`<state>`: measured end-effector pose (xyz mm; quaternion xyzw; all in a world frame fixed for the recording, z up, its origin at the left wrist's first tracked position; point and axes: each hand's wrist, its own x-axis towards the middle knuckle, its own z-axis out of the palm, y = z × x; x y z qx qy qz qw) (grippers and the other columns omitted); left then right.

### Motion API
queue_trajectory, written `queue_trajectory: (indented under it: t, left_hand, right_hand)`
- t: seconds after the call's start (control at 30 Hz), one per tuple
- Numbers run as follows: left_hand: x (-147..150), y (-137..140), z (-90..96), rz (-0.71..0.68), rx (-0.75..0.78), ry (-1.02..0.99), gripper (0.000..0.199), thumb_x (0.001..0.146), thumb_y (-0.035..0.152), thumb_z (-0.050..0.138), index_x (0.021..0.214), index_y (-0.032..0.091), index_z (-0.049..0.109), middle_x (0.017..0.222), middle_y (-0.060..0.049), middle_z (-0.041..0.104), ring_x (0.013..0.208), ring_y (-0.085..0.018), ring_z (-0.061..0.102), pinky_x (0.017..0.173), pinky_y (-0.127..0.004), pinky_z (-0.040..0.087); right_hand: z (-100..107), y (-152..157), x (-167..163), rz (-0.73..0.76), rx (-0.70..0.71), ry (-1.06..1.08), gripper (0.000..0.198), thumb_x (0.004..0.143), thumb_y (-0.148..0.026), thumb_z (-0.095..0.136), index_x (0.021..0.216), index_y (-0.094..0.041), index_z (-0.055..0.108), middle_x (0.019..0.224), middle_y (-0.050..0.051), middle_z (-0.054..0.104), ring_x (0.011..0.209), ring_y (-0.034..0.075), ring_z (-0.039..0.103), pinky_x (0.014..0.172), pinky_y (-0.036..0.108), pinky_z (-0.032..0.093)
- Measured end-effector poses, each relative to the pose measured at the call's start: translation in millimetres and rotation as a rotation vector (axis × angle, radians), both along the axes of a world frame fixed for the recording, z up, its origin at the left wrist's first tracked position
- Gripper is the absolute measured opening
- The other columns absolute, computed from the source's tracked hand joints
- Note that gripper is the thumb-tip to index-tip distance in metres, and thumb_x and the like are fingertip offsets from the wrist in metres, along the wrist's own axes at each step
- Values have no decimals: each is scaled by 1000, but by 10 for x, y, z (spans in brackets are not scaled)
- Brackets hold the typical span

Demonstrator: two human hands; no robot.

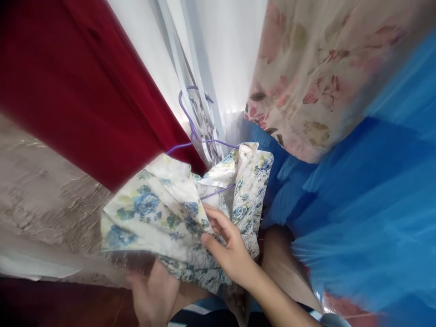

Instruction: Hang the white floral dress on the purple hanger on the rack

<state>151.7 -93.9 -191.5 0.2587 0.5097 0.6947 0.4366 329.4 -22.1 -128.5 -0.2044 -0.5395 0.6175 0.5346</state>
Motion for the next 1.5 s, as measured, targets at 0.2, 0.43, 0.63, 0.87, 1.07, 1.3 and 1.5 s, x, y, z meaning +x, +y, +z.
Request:
queue_trajectory:
  t: [0.2, 0.43, 0.63, 0.87, 1.07, 1.3, 1.5]
  left_hand:
    - [-83, -86, -169, 51, -148, 224, 58, 77, 41, 78, 130, 21, 63, 124, -8, 69, 124, -29, 58, 111, -41, 41]
    - [-21, 29, -118, 115, -149, 46, 62, 70, 37, 82, 128, 20, 64, 124, -8, 69, 129, -31, 53, 111, -41, 41]
    - [-13, -48, -90, 108, -180, 25, 65, 68, 38, 83, 128, 20, 65, 124, -10, 68, 128, -33, 55, 108, -41, 44]
    - [-44, -81, -95, 83, -215, 58, 66, 70, 47, 81, 128, 19, 65, 124, -12, 67, 128, -35, 54, 107, -43, 45]
    - [-49, -57, -197, 101, -199, 147, 62, 75, 53, 76, 126, 19, 66, 118, -12, 70, 121, -32, 60, 111, -44, 40]
    - [8, -120, -99, 100, -230, 71, 68, 72, 54, 77, 128, 18, 65, 112, -13, 72, 118, -33, 61, 104, -44, 47]
    - [60, -187, -34, 117, -279, 14, 70, 70, 57, 78, 126, 18, 65, 109, -12, 73, 118, -33, 62, 103, -45, 48]
  right_hand:
    - [-404, -67, -90, -385, -37, -109, 32, 93, -26, 62, 124, -28, 61, 127, 7, 57, 118, 21, 54, 104, 34, 42]
    - [-1039, 80, 112, -464, -304, -269, 30, 84, -36, 70, 106, -21, 57, 99, 5, 59, 80, 18, 54, 74, 30, 46]
    - [-1136, 93, 1, -336, -277, -387, 25, 88, -41, 63, 99, -19, 59, 86, 4, 59, 72, 18, 52, 67, 29, 42]
    - [-1059, 139, -13, -342, -236, -412, 24, 91, -39, 58, 80, -18, 57, 72, 0, 51, 65, 15, 45, 62, 27, 36]
    - [-1093, 109, -8, -342, -295, -313, 27, 85, -41, 68, 96, -19, 58, 76, 0, 56, 65, 14, 47, 63, 26, 38]
    - [-992, 96, -36, -325, -308, -265, 24, 86, -41, 67, 87, -18, 58, 64, -3, 49, 59, 13, 42, 58, 25, 36]
    - [-978, 71, -36, -313, -283, -295, 21, 88, -37, 63, 80, -19, 56, 61, -4, 44, 57, 12, 40, 57, 25, 34]
